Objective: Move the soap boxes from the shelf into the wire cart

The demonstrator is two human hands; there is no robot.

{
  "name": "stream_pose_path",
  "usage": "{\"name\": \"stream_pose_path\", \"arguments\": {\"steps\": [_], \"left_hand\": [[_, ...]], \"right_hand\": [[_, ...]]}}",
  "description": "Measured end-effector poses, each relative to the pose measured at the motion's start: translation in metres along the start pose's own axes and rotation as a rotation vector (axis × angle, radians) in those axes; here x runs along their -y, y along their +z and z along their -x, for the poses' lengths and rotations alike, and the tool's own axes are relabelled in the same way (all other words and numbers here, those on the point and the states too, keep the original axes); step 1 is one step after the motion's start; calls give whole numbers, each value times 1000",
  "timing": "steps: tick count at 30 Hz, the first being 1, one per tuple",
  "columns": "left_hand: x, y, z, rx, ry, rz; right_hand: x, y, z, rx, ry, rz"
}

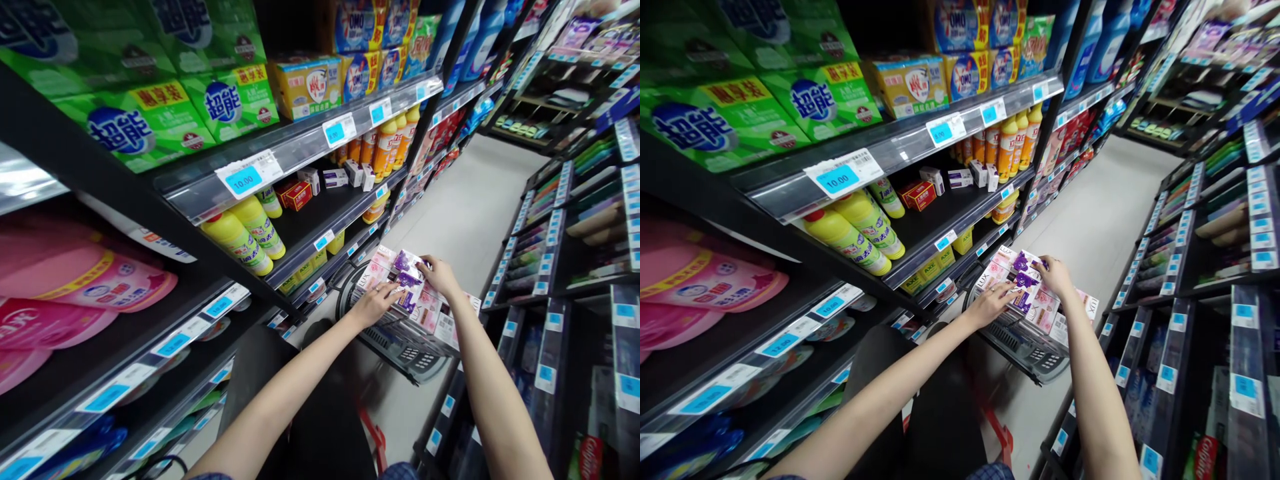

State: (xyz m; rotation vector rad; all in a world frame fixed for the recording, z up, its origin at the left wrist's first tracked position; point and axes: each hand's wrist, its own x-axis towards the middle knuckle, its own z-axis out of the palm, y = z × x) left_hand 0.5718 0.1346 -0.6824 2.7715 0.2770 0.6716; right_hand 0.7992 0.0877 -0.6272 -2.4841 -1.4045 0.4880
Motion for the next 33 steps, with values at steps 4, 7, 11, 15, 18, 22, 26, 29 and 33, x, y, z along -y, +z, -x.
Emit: {"name": "stream_pose_path", "arguments": {"steps": [4,7,11,15,18,22,26,29,33], "left_hand": [[1,5,1,-64,28,-24],[2,4,1,-58,28,-29],[1,-1,0,3,19,14],[1,-2,-2,17,-1,28],[0,0,-3,4,-16,22],[-2,2,-4,26,-48,29],[-3,1,-5,36,-53,28],[-2,1,-6,23,-41,31],[-3,0,-7,45,-47,39]], "right_hand": [[-1,0,1,4,-2,-2],[-1,0,1,8,-6,-3],[-1,-1,0,14,-14,-7],[-1,-1,-1,17,-22,-23],[-2,0,-2,26,-18,-35],[-4,1,-3,35,-14,-45],[-5,2,-4,32,-13,-48],[-6,2,-4,29,-12,-49],[-7,2,-5,37,-18,-55]]}}
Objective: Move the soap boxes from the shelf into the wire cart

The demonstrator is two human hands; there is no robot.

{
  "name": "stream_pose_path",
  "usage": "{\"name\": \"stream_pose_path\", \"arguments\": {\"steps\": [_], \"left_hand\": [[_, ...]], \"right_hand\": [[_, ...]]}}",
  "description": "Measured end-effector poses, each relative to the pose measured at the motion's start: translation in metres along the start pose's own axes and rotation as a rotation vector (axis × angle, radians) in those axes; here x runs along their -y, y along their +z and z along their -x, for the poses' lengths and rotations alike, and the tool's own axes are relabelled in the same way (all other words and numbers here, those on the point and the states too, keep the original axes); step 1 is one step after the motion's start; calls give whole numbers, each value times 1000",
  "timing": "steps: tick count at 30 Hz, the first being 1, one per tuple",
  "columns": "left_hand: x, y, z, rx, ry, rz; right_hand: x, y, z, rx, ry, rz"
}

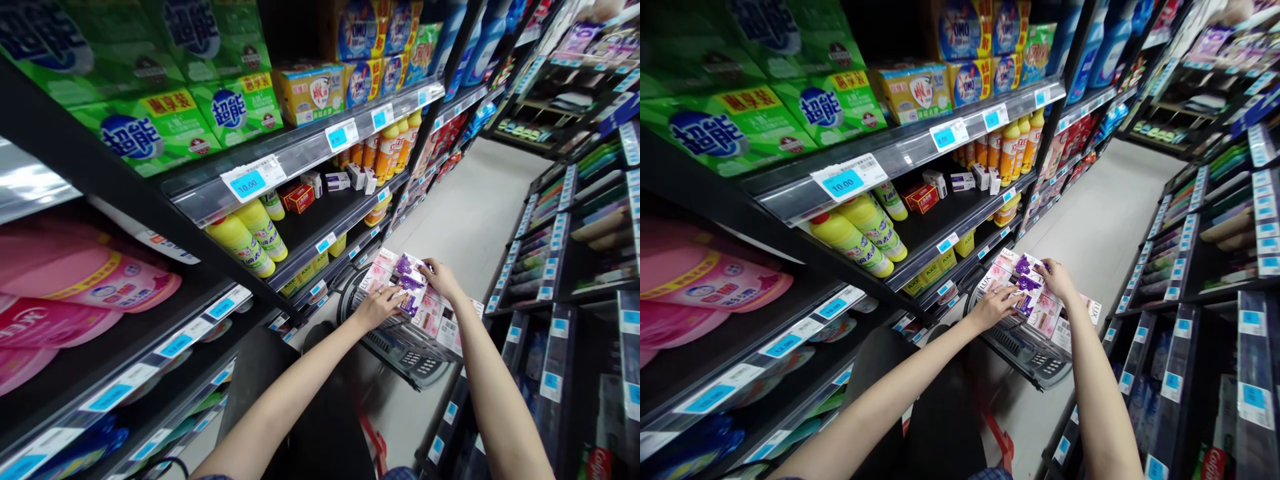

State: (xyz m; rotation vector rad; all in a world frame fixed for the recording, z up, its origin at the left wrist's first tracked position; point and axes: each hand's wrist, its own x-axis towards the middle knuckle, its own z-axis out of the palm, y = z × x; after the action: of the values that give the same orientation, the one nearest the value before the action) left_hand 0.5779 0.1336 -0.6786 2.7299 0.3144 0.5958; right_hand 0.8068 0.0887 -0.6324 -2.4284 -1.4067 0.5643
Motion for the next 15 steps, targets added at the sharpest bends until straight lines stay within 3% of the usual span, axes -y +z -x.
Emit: {"name": "stream_pose_path", "arguments": {"steps": [15], "left_hand": [[1,4,1,-48,23,-20]], "right_hand": [[-16,7,-7,-21,-29,-44]]}}
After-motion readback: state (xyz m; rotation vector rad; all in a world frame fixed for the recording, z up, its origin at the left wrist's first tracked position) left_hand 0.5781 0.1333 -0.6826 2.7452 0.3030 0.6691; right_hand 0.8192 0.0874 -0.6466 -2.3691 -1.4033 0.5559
